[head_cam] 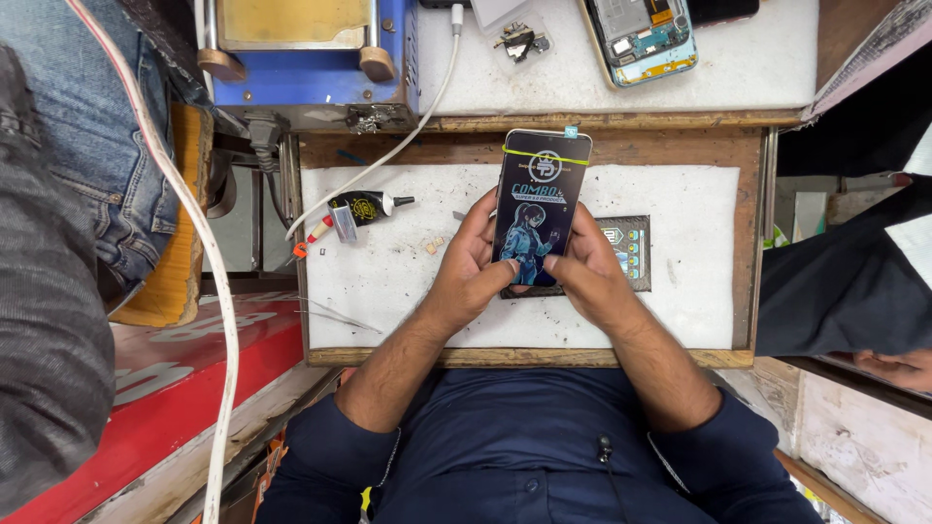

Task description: The person aligns and presses the edges of a smartphone to seat the screen assembly, then secures it with a rubber band. The person handles the phone and a rubber band, and briefly sets aside a phone back cover.

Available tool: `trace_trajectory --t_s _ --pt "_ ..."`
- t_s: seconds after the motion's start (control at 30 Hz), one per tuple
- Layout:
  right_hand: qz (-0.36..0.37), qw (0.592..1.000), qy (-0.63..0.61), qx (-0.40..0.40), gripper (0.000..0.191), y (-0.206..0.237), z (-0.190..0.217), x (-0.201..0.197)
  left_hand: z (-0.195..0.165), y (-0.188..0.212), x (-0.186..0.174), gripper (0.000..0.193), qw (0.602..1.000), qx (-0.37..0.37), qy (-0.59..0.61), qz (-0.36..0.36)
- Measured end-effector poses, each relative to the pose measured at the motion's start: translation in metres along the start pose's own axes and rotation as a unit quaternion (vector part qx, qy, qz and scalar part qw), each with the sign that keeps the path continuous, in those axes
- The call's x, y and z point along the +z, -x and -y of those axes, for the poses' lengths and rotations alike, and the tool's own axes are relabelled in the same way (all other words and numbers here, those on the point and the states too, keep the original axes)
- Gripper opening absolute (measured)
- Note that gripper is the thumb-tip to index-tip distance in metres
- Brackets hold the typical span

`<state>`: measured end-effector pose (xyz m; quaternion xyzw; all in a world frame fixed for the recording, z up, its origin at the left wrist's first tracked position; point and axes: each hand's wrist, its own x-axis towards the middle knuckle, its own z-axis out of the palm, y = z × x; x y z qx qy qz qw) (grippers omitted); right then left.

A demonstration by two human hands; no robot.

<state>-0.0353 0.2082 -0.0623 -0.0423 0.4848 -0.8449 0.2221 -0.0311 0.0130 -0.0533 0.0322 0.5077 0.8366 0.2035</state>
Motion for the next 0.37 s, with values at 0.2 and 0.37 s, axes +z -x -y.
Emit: trace_trajectory --t_s 0.2,0.37 --pt "0.014 0.999 0.034 0.008 0.072 -0.0001 0.0058 0.0023 0.0015 0.0002 0.0003 0.09 1.0 0.002 0.012 -0.004" --pt "0.019 0.998 -0.06 0.018 0.075 0.0004 0.0045 -0.0009 0.0027 0.0003 -0.0009 0.089 1.0 -0.001 -0.001 -0.006"
